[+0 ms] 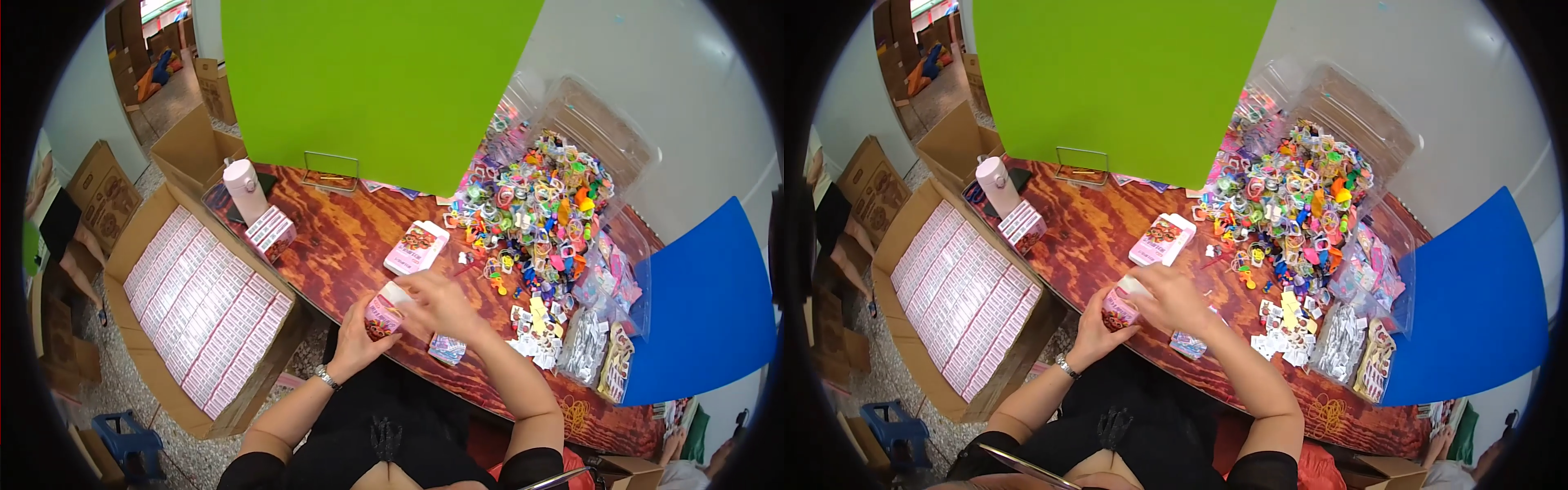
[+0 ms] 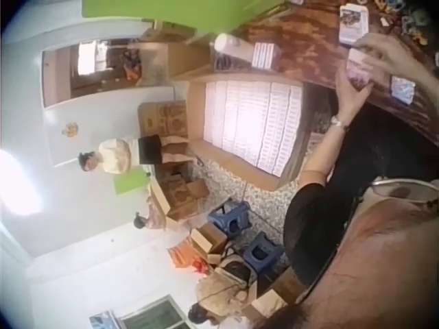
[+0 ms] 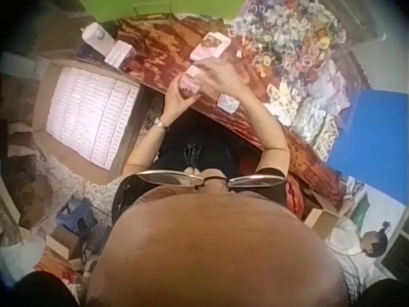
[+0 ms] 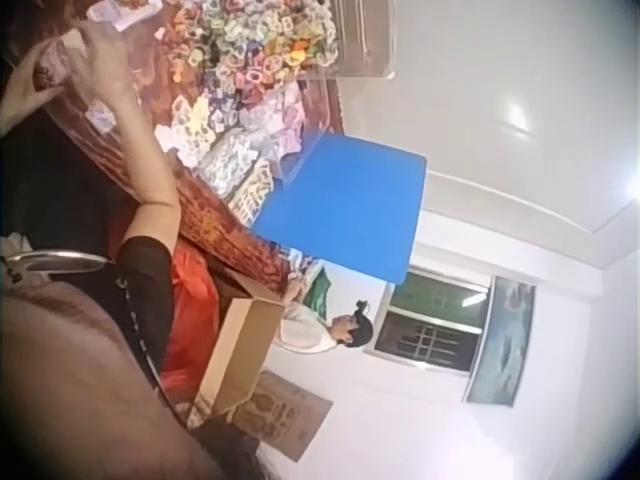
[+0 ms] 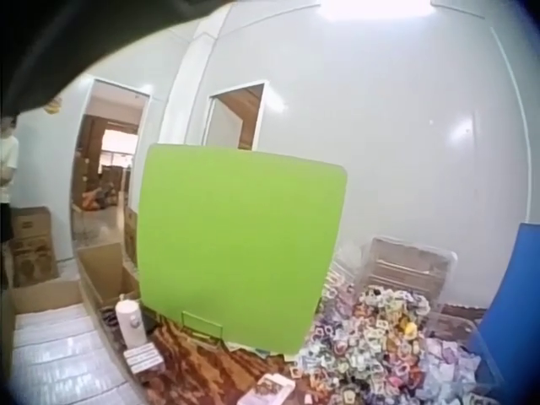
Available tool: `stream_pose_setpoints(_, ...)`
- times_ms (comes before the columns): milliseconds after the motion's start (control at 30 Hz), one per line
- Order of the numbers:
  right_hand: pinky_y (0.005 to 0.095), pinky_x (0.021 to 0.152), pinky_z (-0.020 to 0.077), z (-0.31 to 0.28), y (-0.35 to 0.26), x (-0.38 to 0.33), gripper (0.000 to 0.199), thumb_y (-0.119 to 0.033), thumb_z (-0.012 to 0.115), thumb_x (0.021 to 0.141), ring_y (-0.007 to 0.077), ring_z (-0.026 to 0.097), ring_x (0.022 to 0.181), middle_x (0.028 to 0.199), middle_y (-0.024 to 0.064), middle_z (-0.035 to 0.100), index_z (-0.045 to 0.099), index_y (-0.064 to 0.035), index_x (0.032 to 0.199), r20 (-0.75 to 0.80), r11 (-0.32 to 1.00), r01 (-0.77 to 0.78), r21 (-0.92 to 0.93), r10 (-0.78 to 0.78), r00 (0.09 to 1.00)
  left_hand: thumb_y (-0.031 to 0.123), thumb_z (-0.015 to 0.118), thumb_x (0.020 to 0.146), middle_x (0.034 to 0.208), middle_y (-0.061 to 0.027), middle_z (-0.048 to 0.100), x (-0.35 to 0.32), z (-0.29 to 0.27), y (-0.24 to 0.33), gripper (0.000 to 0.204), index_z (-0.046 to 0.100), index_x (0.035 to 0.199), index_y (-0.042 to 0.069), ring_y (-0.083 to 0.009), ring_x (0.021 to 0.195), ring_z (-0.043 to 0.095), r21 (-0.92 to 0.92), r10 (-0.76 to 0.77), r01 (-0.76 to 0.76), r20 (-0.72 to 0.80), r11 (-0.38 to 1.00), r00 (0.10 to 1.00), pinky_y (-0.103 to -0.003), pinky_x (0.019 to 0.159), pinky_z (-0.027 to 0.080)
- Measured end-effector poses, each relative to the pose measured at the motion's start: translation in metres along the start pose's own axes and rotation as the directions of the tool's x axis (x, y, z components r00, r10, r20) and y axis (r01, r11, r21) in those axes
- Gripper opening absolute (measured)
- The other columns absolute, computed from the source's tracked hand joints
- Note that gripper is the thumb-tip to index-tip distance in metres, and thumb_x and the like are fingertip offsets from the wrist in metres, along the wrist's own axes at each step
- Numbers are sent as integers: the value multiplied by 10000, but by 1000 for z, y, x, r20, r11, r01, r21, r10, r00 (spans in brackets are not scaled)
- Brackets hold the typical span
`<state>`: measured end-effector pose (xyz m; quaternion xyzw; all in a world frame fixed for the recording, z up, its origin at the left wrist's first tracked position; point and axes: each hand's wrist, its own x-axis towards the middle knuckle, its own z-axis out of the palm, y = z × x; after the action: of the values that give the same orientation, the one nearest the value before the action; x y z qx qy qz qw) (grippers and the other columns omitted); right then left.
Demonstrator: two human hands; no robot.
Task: Packing small toy figurines into pink plastic boxes at a workstation.
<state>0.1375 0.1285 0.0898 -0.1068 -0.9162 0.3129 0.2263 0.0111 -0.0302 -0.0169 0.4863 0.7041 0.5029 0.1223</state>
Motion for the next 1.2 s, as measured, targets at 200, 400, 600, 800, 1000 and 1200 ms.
stream_pose_setpoints(200,430,810,577,-34,126,-24,180,-117,624,869,326,652,1045,1023,129,705,656,-64,1038,24,673,-201,-711,310,951,257,880,707,1280,-219,572,6,3,11,872,433,1412,8,-388,1178,560,64,109,-113,57,992,992,-452,1010,458)
stream_pose_setpoints(400,389,715,562,-3,190,-39,127,-155,565,889,253,664,961,910,79,696,626,-63,952,155,417,129,-900,27,988,273,892,689,1332,-214,556,2,6,8,898,446,1417,-7,-378,1220,553,75,120,-128,101,989,988,-446,1059,434)
stream_pose_setpoints(600,380,725,556,-16,193,-39,153,-167,556,897,253,661,903,883,74,683,630,-67,987,248,478,205,-854,28,968,326,881,733,1264,-222,564,2,19,16,869,447,1415,7,-396,1179,560,45,125,-131,122,990,985,-429,1011,460)
stream_pose_setpoints(800,417,749,576,-28,187,-33,291,-161,525,928,302,656,961,1007,121,643,582,-159,1213,270,576,184,-796,66,961,322,893,716,1274,-225,571,16,25,18,888,451,1413,-8,-374,1180,572,22,74,-80,184,997,980,-426,1008,469)
stream_pose_setpoints(1000,411,723,566,-98,123,-3,460,-79,630,854,298,672,908,1009,105,657,597,-171,1304,-88,727,76,-682,-185,979,310,912,684,1250,-217,594,31,32,9,896,467,1400,5,-370,1165,594,39,100,-108,160,993,982,-436,994,487)
stream_pose_setpoints(1200,348,771,558,-314,-41,53,115,9,648,906,179,665,926,977,133,706,663,46,1014,-655,663,132,-736,-748,103,338,919,670,1253,-216,594,24,27,9,920,462,1400,14,-376,1153,597,91,70,-90,199,992,978,-441,979,495)
